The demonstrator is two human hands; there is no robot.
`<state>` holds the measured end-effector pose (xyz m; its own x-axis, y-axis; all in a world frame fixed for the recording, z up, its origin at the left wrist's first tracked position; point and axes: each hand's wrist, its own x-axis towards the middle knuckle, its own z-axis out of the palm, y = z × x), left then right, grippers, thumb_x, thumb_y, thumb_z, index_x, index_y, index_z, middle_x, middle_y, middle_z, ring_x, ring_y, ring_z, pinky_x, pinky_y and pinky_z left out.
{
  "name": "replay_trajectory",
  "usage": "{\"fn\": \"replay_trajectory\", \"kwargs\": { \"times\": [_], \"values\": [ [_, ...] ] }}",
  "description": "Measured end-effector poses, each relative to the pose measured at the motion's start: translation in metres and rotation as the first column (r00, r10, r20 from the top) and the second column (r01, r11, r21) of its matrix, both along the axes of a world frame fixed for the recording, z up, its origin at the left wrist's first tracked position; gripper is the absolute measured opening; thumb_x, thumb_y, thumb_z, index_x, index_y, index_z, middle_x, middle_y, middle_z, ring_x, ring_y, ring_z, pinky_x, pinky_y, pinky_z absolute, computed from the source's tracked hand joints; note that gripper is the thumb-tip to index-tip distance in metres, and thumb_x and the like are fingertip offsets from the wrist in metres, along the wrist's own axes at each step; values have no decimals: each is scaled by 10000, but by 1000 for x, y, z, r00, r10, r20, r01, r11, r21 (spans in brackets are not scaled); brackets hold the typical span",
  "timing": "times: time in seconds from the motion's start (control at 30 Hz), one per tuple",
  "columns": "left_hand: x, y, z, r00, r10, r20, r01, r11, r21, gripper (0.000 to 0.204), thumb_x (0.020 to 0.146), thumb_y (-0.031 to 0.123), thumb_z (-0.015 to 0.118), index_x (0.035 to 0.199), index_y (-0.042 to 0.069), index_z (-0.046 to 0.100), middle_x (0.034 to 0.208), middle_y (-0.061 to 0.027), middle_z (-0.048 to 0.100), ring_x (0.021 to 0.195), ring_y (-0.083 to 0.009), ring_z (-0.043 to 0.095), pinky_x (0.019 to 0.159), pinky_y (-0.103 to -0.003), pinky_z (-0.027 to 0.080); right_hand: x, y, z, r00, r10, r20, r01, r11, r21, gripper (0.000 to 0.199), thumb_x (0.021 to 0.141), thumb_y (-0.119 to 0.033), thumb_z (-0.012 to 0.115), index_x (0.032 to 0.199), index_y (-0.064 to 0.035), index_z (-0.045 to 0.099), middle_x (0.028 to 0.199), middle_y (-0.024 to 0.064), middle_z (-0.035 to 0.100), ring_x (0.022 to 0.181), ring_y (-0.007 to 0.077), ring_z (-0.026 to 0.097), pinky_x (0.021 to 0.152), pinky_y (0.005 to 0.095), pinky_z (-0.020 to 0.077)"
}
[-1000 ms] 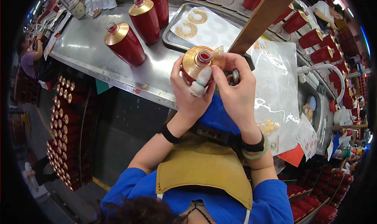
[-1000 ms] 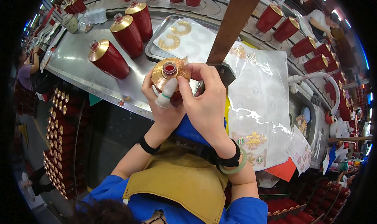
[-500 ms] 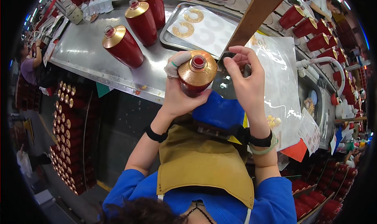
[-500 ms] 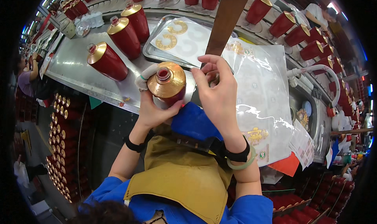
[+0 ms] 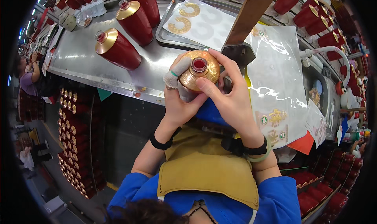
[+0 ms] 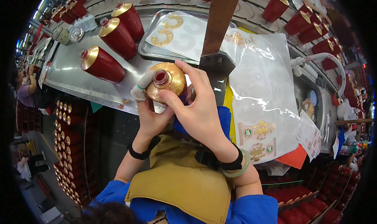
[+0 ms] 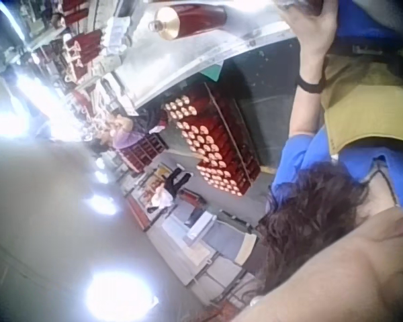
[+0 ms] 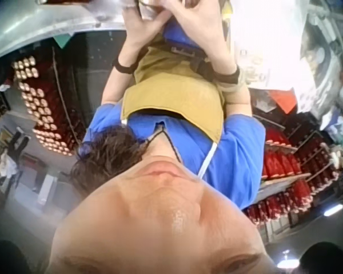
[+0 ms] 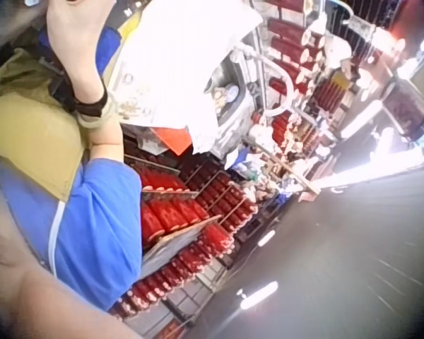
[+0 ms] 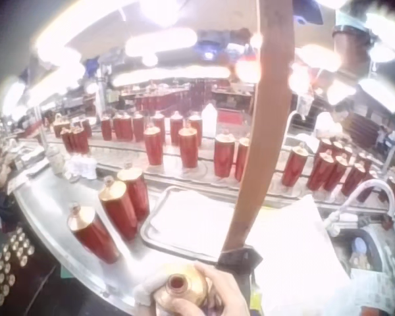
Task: Applying decorative labels and top seals to red liquor bottles on a production line.
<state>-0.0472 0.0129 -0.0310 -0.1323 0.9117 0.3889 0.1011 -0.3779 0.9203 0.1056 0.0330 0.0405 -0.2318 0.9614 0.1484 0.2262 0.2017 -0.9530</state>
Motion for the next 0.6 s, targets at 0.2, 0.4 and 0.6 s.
{"fn": "replay_trajectory", "kwargs": {
  "times": [0.2,0.4,0.6],
  "values": [
    [1,-2,4,999,-24,41,27,997,-74,750,776,24,841,1431,-4,477,1391,-168,568,1250,-275,607,1063,-400,488,-4,-2,-3,995,-14,-102,9,998,-57,619,889,-133,803,1443,-41,543,1311,125,524,1184,208,577,980,317,495],
    [2,-2,3,999,-10,34,10,1000,-8,729,783,16,835,1421,-6,483,1389,-162,564,1237,-271,611,1054,-393,492,0,-3,1,987,3,-158,-28,987,-156,609,895,-124,794,1445,-45,545,1287,96,516,1181,174,560,966,286,481],
    [-3,-3,6,997,-66,-32,66,998,-12,752,822,39,817,1463,21,423,1493,-199,473,1332,-302,545,1116,-413,447,8,1,3,950,-8,-312,-104,935,-338,519,951,-143,711,1440,-51,563,1307,71,531,1186,152,539,1006,273,438]
  ]
}}
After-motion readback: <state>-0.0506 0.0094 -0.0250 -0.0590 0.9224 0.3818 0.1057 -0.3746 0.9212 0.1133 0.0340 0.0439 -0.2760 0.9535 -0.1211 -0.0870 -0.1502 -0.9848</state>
